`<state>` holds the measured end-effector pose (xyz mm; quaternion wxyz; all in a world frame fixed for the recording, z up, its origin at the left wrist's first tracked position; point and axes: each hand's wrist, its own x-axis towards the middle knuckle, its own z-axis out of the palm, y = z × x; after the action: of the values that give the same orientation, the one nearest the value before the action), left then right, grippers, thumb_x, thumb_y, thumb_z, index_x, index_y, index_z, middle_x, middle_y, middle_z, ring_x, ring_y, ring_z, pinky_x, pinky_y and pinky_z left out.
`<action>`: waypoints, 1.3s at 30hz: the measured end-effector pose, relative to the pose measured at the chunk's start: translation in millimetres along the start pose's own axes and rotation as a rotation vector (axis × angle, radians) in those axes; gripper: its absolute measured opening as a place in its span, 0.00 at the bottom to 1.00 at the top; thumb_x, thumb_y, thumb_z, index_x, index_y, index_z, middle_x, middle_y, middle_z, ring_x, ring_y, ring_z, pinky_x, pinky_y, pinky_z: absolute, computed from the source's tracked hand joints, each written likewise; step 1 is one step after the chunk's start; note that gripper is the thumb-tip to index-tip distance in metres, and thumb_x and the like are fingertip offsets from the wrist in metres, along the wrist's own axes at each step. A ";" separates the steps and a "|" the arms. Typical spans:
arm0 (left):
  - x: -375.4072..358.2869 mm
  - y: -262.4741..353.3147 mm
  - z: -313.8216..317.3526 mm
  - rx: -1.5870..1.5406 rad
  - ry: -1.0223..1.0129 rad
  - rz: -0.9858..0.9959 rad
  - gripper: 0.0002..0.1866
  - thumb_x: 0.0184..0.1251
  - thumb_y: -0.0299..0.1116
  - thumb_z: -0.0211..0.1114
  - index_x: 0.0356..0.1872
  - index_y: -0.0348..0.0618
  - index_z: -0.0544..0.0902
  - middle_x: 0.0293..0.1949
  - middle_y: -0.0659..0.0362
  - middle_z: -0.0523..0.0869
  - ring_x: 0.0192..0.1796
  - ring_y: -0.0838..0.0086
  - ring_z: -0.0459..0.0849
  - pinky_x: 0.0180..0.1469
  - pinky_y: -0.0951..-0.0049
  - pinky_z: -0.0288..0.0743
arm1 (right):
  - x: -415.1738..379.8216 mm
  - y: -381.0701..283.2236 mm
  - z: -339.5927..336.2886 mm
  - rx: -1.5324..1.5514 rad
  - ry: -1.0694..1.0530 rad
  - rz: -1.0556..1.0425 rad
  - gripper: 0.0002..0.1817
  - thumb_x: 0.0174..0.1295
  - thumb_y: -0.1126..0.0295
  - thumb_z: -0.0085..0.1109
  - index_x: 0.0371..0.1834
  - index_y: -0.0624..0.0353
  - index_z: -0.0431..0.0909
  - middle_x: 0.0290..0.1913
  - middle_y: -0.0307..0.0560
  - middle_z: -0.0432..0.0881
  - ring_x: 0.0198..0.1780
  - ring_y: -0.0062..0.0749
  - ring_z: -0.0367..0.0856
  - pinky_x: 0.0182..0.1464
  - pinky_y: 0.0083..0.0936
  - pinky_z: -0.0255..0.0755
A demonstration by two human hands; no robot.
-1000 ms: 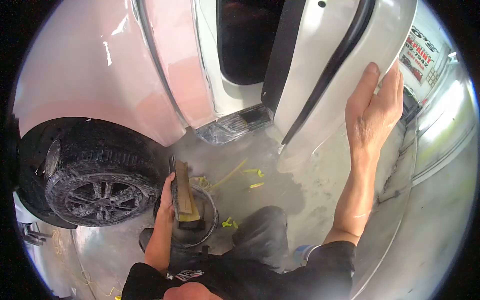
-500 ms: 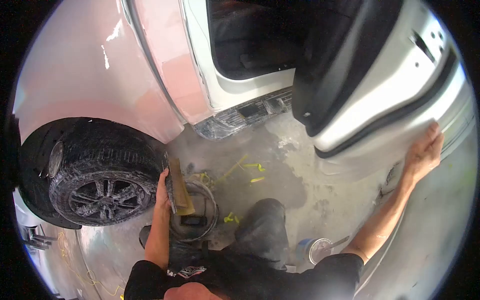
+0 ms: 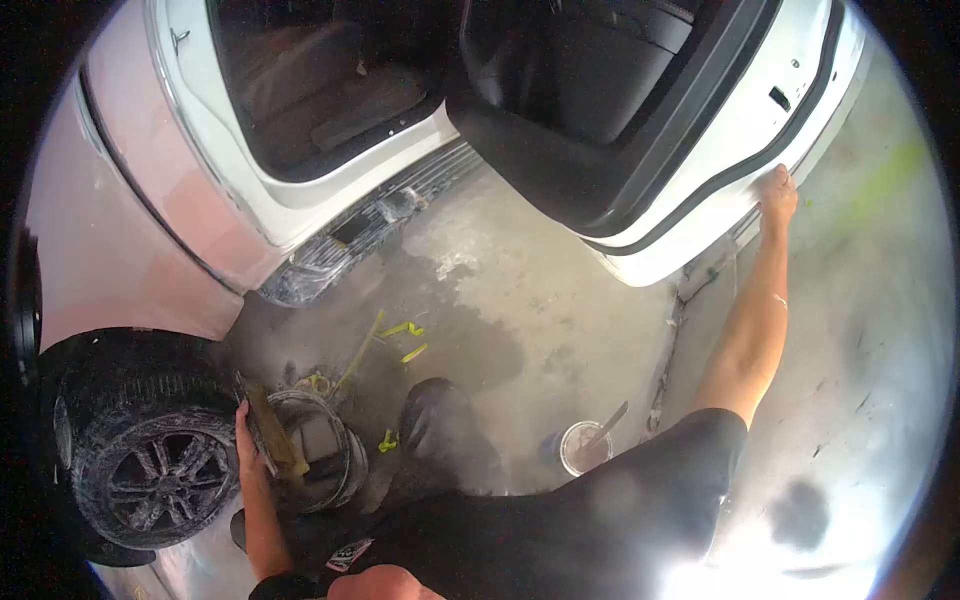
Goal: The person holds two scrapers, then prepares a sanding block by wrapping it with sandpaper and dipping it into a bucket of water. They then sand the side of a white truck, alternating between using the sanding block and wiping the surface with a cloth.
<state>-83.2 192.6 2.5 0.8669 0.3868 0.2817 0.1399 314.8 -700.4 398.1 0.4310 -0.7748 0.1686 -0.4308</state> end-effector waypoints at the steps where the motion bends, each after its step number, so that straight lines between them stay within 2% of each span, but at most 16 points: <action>1: 6.1 -5.0 -8.7 0.006 -0.011 -0.001 0.23 0.73 0.51 0.69 0.57 0.45 0.85 0.47 0.57 0.88 0.47 0.66 0.87 0.51 0.63 0.83 | 1.8 3.9 3.6 0.010 0.018 0.013 0.24 0.78 0.51 0.50 0.64 0.53 0.83 0.52 0.45 0.85 0.56 0.33 0.82 0.60 0.39 0.80; 5: -1.4 -9.3 -5.7 -0.025 -0.041 -0.014 0.22 0.75 0.50 0.68 0.58 0.45 0.84 0.48 0.57 0.89 0.47 0.65 0.87 0.51 0.63 0.84 | 9.2 44.3 12.8 0.118 0.002 0.092 0.26 0.78 0.47 0.50 0.66 0.53 0.82 0.54 0.50 0.86 0.57 0.39 0.83 0.61 0.47 0.79; 8: -11.1 -10.2 -3.8 -0.018 -0.010 -0.034 0.21 0.76 0.49 0.67 0.58 0.45 0.85 0.49 0.57 0.89 0.48 0.65 0.88 0.53 0.63 0.84 | 14.7 66.5 23.9 0.297 -0.001 0.113 0.32 0.79 0.44 0.50 0.67 0.63 0.79 0.59 0.56 0.86 0.59 0.45 0.84 0.67 0.42 0.75; 11: -14.8 -19.0 -9.0 -0.040 0.051 -0.011 0.21 0.75 0.49 0.67 0.58 0.45 0.85 0.49 0.57 0.89 0.48 0.65 0.87 0.53 0.62 0.83 | -20.4 59.9 37.7 0.108 0.239 -0.274 0.33 0.82 0.46 0.50 0.66 0.71 0.78 0.62 0.62 0.85 0.63 0.49 0.83 0.71 0.38 0.72; 13: -23.5 -22.8 1.4 0.060 0.127 0.041 0.21 0.75 0.48 0.68 0.57 0.44 0.85 0.49 0.60 0.88 0.50 0.69 0.85 0.57 0.66 0.79 | -147.9 -22.5 57.1 0.156 0.500 -0.505 0.30 0.84 0.52 0.46 0.64 0.74 0.79 0.61 0.64 0.85 0.62 0.51 0.84 0.68 0.37 0.73; 15: -11.8 -44.5 -14.5 0.170 0.158 0.130 0.21 0.75 0.48 0.69 0.57 0.44 0.86 0.50 0.62 0.88 0.52 0.71 0.84 0.59 0.68 0.78 | -276.5 -51.2 88.4 0.291 0.270 -0.441 0.24 0.87 0.58 0.42 0.54 0.70 0.83 0.49 0.52 0.86 0.51 0.39 0.83 0.62 0.38 0.75; 16: -10.7 -53.6 -13.1 0.238 0.149 0.224 0.23 0.74 0.42 0.70 0.64 0.41 0.83 0.51 0.62 0.87 0.54 0.72 0.83 0.62 0.69 0.75 | -349.0 -59.6 108.8 0.567 -0.046 -0.377 0.22 0.87 0.60 0.42 0.50 0.66 0.83 0.45 0.46 0.84 0.51 0.34 0.81 0.60 0.38 0.76; 18: -38.1 -60.8 35.2 0.193 0.191 0.315 0.27 0.74 0.37 0.70 0.70 0.40 0.77 0.54 0.60 0.87 0.56 0.71 0.83 0.63 0.68 0.75 | -489.5 -61.5 155.0 0.368 -0.596 -0.281 0.16 0.84 0.60 0.48 0.51 0.60 0.82 0.48 0.50 0.84 0.56 0.38 0.82 0.63 0.37 0.73; 20: -48.4 -71.5 65.7 0.169 0.171 0.381 0.32 0.73 0.33 0.69 0.76 0.39 0.72 0.57 0.58 0.86 0.58 0.70 0.83 0.64 0.66 0.75 | -621.5 -54.4 213.0 0.547 -1.154 -0.309 0.15 0.82 0.57 0.53 0.51 0.57 0.80 0.55 0.51 0.82 0.60 0.42 0.81 0.64 0.37 0.74; 21: -48.8 -77.4 66.1 0.173 0.135 0.396 0.34 0.73 0.31 0.69 0.78 0.38 0.69 0.59 0.56 0.85 0.59 0.69 0.83 0.65 0.66 0.75 | -706.3 -30.2 250.1 0.823 -1.287 -0.123 0.16 0.80 0.56 0.58 0.56 0.58 0.76 0.59 0.49 0.79 0.60 0.39 0.81 0.63 0.36 0.75; 23: -64.0 -81.1 78.6 0.215 0.147 0.423 0.37 0.73 0.29 0.68 0.81 0.37 0.64 0.65 0.53 0.82 0.64 0.67 0.81 0.68 0.64 0.74 | -757.4 -62.1 229.1 0.825 -1.678 0.221 0.30 0.73 0.52 0.70 0.64 0.61 0.69 0.60 0.48 0.76 0.59 0.33 0.79 0.61 0.33 0.75; 25: -76.0 -79.3 85.1 0.225 0.144 0.378 0.39 0.73 0.30 0.69 0.82 0.35 0.63 0.70 0.49 0.78 0.69 0.64 0.79 0.72 0.63 0.72 | -768.0 -78.6 204.8 0.816 -1.895 0.209 0.33 0.69 0.51 0.74 0.63 0.63 0.70 0.60 0.50 0.77 0.59 0.34 0.79 0.61 0.34 0.74; 27: -90.3 -73.7 89.1 0.238 0.123 0.297 0.43 0.70 0.34 0.72 0.81 0.32 0.62 0.72 0.48 0.76 0.73 0.62 0.75 0.75 0.61 0.69 | -780.9 -74.5 194.4 0.871 -1.796 -0.159 0.35 0.64 0.51 0.79 0.61 0.63 0.71 0.58 0.52 0.80 0.57 0.36 0.80 0.60 0.35 0.75; 29: -90.5 -87.9 58.4 0.266 0.091 0.229 0.45 0.68 0.39 0.75 0.81 0.31 0.63 0.70 0.50 0.77 0.71 0.62 0.76 0.74 0.61 0.68 | -778.9 -88.9 168.1 0.742 -1.781 -0.160 0.36 0.59 0.52 0.82 0.59 0.62 0.72 0.55 0.53 0.82 0.56 0.37 0.81 0.59 0.37 0.75; 37: -113.2 -86.5 81.3 0.330 -0.118 0.185 0.42 0.79 0.51 0.66 0.84 0.39 0.61 0.68 0.51 0.79 0.70 0.66 0.76 0.74 0.62 0.68 | -775.8 -65.7 152.9 0.937 -1.809 0.381 0.37 0.57 0.58 0.85 0.59 0.62 0.68 0.54 0.52 0.82 0.56 0.37 0.82 0.59 0.37 0.78; 39: -116.2 -87.0 78.7 0.206 -0.076 0.228 0.42 0.80 0.53 0.64 0.85 0.41 0.60 0.66 0.53 0.80 0.69 0.66 0.76 0.74 0.59 0.67 | -764.3 -82.3 158.6 0.874 -1.674 0.329 0.38 0.61 0.59 0.82 0.65 0.63 0.67 0.57 0.53 0.82 0.57 0.37 0.82 0.63 0.39 0.77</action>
<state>-127.3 34.9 24.1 0.8111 0.5082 0.2159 0.1931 -2.6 -87.0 25.1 0.7178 -0.5687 -0.2628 0.3037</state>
